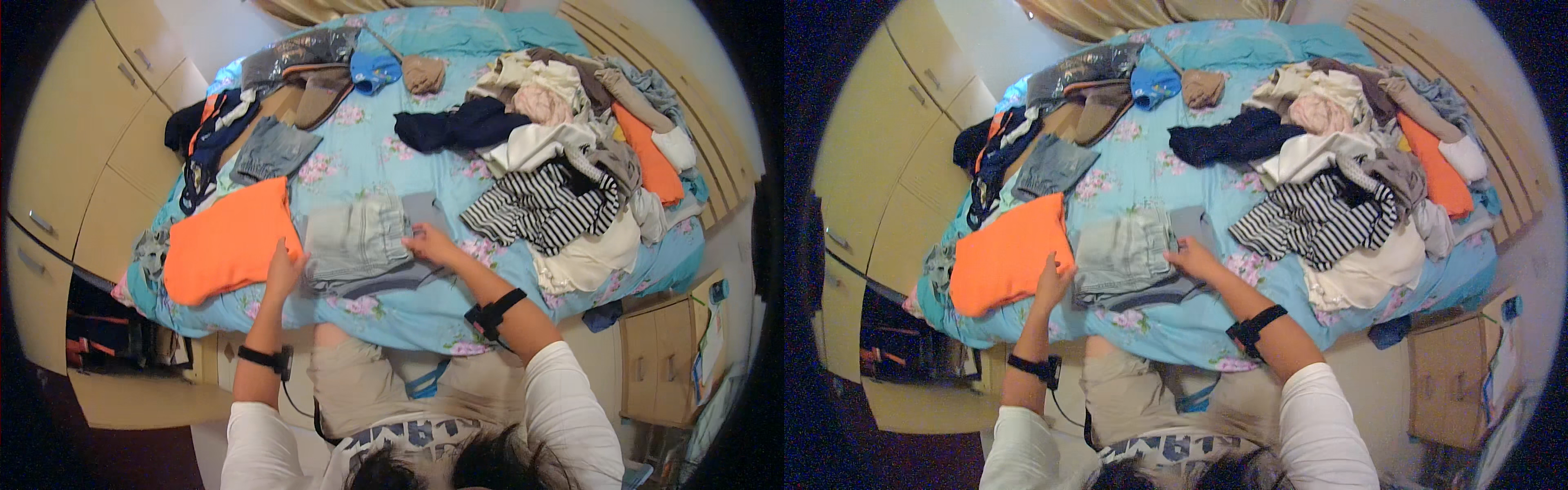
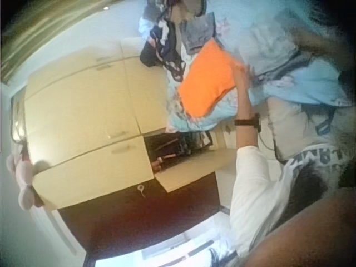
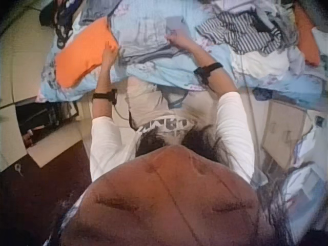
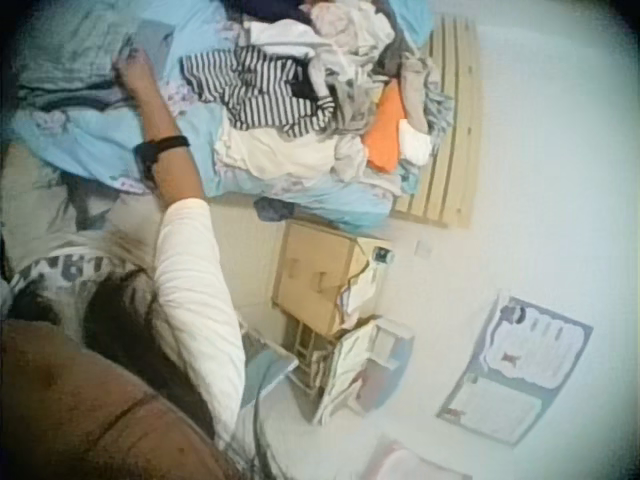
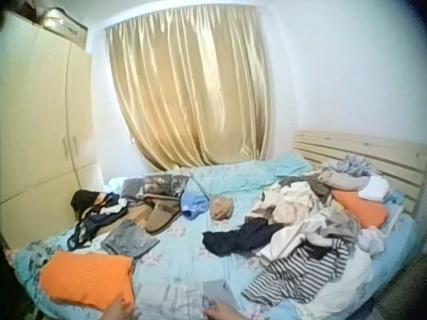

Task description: The person picks up and folds multiple items of clothing, including an orange zippered jacket, a light blue long-sleeved shirt, and a pair of denim shorts, on a bed.

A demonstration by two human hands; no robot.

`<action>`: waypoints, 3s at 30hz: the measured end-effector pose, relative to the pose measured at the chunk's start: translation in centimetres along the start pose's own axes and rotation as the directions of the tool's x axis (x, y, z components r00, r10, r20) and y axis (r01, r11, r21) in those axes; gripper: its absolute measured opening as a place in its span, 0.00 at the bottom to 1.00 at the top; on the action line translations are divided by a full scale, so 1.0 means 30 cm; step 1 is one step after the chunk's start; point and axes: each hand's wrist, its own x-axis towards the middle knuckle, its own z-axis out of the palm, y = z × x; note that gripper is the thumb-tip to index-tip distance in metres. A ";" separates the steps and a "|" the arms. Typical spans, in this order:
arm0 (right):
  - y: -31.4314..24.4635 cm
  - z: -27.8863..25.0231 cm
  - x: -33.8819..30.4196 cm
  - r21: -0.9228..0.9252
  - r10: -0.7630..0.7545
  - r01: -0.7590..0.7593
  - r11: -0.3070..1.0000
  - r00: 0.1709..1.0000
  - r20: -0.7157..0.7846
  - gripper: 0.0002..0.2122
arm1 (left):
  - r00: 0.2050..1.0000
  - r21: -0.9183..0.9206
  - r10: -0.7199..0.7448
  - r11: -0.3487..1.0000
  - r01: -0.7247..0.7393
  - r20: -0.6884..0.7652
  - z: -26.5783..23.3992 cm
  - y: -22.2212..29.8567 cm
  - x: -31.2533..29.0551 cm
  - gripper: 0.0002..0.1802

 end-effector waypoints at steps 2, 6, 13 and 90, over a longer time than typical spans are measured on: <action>-0.023 0.008 -0.024 0.154 0.041 -0.046 0.987 0.999 0.033 0.21 | 0.859 0.273 0.497 0.849 -0.453 -0.124 -0.025 -0.010 -0.017 0.31; -0.010 -0.166 -0.053 0.298 0.060 -0.072 0.952 0.997 0.050 0.14 | 0.818 0.287 0.574 0.791 -0.540 -0.045 0.018 0.150 0.047 0.33; -0.250 -0.587 -0.223 0.023 -0.028 0.031 0.999 0.993 -0.114 0.10 | 0.844 0.515 0.495 0.679 -0.524 0.206 0.301 -0.002 0.183 0.33; -0.830 -0.052 -0.291 0.482 -0.491 0.265 0.835 0.756 0.434 0.25 | 0.696 -0.773 0.370 0.456 0.441 0.615 0.092 0.029 -0.202 0.33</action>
